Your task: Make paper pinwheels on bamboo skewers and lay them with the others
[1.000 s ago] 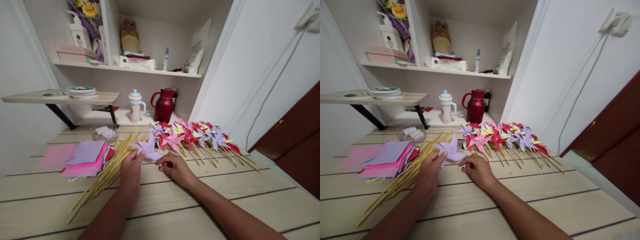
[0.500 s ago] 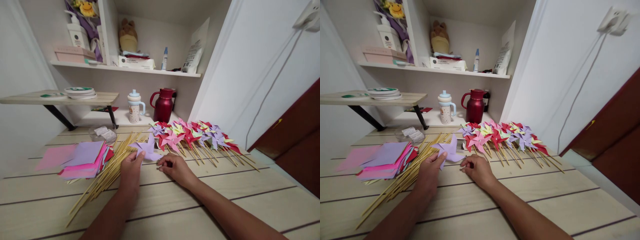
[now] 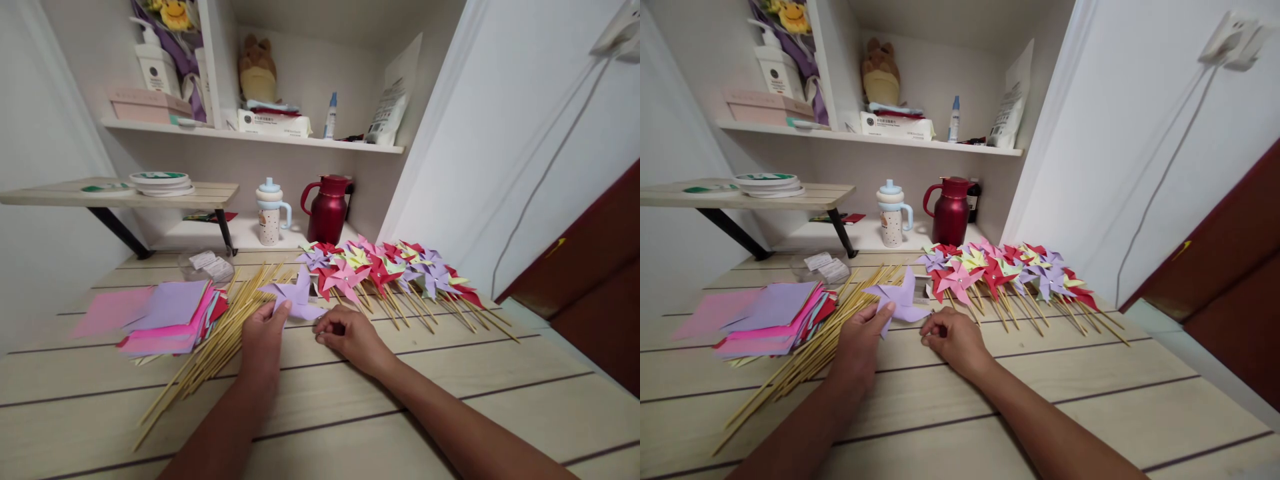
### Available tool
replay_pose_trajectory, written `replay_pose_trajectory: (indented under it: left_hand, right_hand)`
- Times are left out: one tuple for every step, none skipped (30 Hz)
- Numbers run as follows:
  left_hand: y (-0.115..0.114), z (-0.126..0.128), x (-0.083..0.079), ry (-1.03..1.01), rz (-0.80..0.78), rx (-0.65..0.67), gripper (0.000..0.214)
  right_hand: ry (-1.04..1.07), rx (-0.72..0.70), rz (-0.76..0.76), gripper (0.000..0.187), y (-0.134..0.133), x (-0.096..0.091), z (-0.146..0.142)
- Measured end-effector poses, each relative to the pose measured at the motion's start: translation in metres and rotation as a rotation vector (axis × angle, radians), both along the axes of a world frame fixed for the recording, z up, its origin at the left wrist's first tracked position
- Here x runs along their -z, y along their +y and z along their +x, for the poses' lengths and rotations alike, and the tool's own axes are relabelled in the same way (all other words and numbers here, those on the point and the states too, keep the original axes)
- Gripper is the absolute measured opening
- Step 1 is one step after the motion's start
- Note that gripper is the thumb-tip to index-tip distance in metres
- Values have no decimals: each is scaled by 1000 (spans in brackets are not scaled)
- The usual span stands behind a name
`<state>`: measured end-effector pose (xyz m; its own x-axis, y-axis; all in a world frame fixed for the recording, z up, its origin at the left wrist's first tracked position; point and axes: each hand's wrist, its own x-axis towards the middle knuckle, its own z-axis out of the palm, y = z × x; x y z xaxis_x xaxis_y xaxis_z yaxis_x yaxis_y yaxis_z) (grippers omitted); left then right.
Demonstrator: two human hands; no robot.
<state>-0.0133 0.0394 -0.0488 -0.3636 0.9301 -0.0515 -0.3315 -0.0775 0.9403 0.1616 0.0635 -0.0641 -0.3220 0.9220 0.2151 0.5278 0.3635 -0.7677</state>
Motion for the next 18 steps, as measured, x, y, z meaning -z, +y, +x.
replay_pose_trajectory:
  left_hand:
    - [0,0,0,3,2,0,36]
    - [0,0,0,7,2,1,35]
    - [0,0,0,12,0,0,34]
    - [0,0,0,18,-3,-1,33]
    - [0,-1,0,23,-6,-1,32]
    - [0,-1,0,27,-9,-1,31]
    - [0,-1,0,30,-12,1,32]
    - [-1,-1,0,30,-14,3,32]
    - [-1,0,0,30,-16,5,33]
    - [0,0,0,31,-16,6,34]
    - [0,0,0,33,-17,5,34]
    - [0,0,0,37,-18,2,34]
    - [0,0,1,42,-20,-3,33]
    - [1,0,1,50,-22,-10,32]
    - [1,0,1,58,-24,-18,31]
    - [2,0,1,68,-26,-27,30]
    - [2,-1,1,79,-28,-35,28]
    - [2,-1,1,91,-29,-42,28]
  right_hand:
    - [2,3,-1,9,0,0,0]
    - [3,7,-2,9,0,1,0]
    - [5,10,-2,10,0,1,0]
    - [6,12,-3,10,0,1,0]
    - [8,12,-3,10,0,1,0]
    - [11,9,-2,10,0,0,0]
    - [13,5,-2,8,0,0,0]
    - [16,0,-2,8,0,-1,0]
    - [17,-5,-3,7,0,-1,0]
    - [18,-9,-3,7,0,-2,0]
    - [18,-12,-3,8,0,-2,0]
    - [19,-14,-2,8,0,-2,0]
    - [21,-16,0,8,0,-2,0]
    - [25,-19,3,9,0,-2,-1]
    - [31,-21,7,9,0,-2,-1]
    - [40,-24,11,10,0,-3,-1]
    - [51,-26,15,11,0,-4,0]
    - [64,-27,19,11,0,-6,1]
